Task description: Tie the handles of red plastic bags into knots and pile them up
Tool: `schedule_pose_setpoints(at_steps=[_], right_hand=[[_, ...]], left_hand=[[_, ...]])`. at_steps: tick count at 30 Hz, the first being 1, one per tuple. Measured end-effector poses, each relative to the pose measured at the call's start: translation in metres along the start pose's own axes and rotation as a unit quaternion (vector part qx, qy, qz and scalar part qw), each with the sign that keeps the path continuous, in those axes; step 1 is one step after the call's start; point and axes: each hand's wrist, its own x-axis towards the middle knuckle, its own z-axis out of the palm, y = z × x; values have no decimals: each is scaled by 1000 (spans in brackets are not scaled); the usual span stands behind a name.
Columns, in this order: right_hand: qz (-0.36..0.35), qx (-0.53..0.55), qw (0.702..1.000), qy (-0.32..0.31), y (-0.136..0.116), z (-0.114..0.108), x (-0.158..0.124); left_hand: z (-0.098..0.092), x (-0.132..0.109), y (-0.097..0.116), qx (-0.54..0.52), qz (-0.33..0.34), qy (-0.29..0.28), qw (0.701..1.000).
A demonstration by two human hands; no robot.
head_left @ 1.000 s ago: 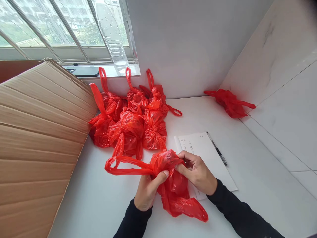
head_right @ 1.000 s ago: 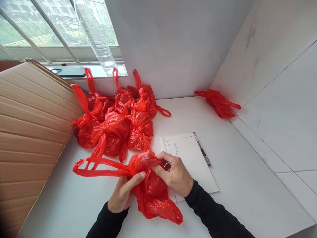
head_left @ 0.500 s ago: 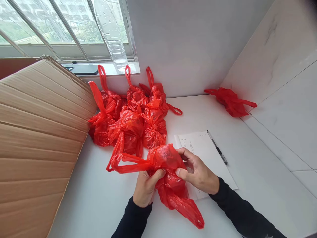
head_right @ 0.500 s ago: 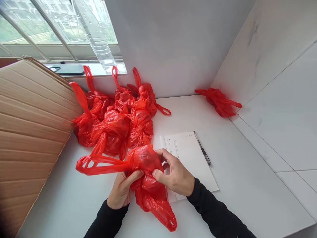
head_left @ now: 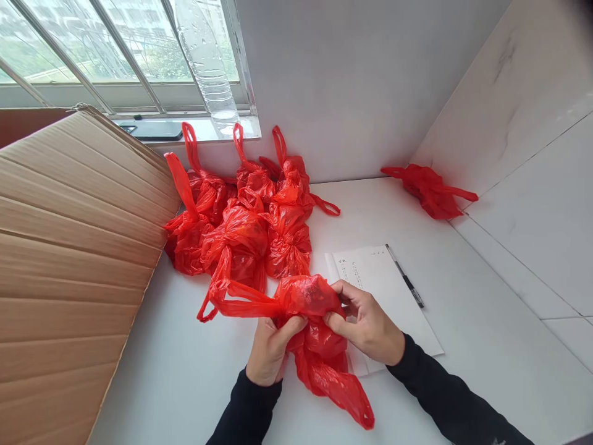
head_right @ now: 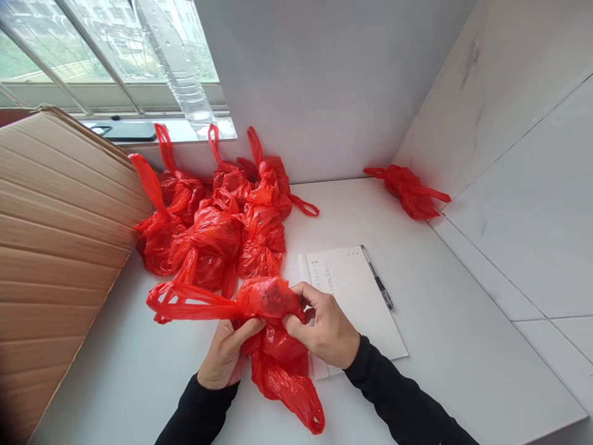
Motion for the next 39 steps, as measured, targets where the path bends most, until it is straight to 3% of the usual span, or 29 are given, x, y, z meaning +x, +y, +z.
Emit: schedule_pose_setpoints(at_steps=[7,16,28,39], right_hand=[[-7,28,1000,12,1,-2,1],[-6,94,994,-46,-1,-2,3],[14,132,991,21,12,-6,7],[8,130,991,-6,4,-5,6]], left_hand=[[2,-3,-4,28,11,-33,999],[1,2,-1,-35,-4,35,999],[-2,2,-9,-19,-19,-9,1000],[-9,7,-16,12,21,7,1000]])
